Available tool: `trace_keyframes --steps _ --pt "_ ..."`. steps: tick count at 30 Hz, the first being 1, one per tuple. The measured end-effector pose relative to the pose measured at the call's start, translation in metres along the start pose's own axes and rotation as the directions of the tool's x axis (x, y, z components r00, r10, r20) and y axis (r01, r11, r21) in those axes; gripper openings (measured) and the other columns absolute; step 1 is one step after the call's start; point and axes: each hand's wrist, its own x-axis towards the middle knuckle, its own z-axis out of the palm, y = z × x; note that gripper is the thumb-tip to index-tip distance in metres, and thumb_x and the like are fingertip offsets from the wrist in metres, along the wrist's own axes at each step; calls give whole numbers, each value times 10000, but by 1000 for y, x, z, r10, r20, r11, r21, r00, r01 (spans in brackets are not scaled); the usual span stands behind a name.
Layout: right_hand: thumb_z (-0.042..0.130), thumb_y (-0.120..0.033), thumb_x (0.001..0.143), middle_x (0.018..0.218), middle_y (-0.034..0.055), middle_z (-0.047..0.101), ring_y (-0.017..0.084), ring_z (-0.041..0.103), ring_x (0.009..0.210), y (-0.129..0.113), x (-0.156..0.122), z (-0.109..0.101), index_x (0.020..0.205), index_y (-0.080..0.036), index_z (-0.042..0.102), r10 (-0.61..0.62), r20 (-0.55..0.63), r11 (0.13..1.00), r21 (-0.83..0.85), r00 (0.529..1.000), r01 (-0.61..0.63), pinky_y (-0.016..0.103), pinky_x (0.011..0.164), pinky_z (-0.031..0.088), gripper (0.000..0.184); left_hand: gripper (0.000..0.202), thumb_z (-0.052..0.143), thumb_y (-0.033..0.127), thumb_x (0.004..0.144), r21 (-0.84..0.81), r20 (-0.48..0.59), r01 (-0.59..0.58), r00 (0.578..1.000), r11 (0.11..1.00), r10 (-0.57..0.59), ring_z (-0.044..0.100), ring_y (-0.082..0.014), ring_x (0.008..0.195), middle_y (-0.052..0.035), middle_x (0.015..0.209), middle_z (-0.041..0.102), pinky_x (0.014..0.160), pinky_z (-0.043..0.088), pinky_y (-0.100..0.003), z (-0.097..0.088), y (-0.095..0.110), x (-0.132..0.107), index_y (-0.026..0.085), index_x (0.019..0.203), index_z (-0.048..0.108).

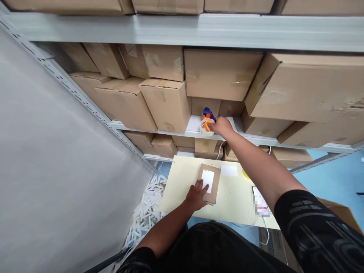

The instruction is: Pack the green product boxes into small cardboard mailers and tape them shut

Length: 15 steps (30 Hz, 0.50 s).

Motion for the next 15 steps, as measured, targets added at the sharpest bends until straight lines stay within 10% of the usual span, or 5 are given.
trace_keyframes --steps 5,9,13,15 --pt "716 -342 849 913 169 740 128 522 762 -13 25 12 884 -31 707 297 8 954 36 955 -298 294 783 430 313 989 730 622 802 -77 5 -14 1000 997 14 226 -443 1545 -225 1704 169 1122 337 -593 1 -4 -3 250 1620 318" --pt "677 -430 877 1029 195 745 192 597 913 -8 4 -1 990 -63 716 307 -93 948 113 947 -296 347 872 442 386 978 778 552 769 -185 -9 -17 1000 983 15 230 -448 1541 -195 1710 174 1143 333 -607 -4 -10 -4 246 1602 364" --pt "529 -461 944 1065 99 750 229 644 983 31 -101 17 1017 -181 724 280 -181 948 205 943 -243 363 913 469 349 740 742 429 807 -374 -97 -33 995 927 -4 301 -400 1515 -172 1656 333 1194 340 -551 -9 -23 -5 199 1481 539" --pt "530 -459 930 925 62 750 224 670 831 57 -183 50 924 -208 717 416 8 866 302 909 -399 355 815 505 313 560 672 355 861 -482 -163 -13 984 876 -75 359 -347 1485 -151 1599 425 1214 351 -476 -8 -33 -5 187 1391 612"
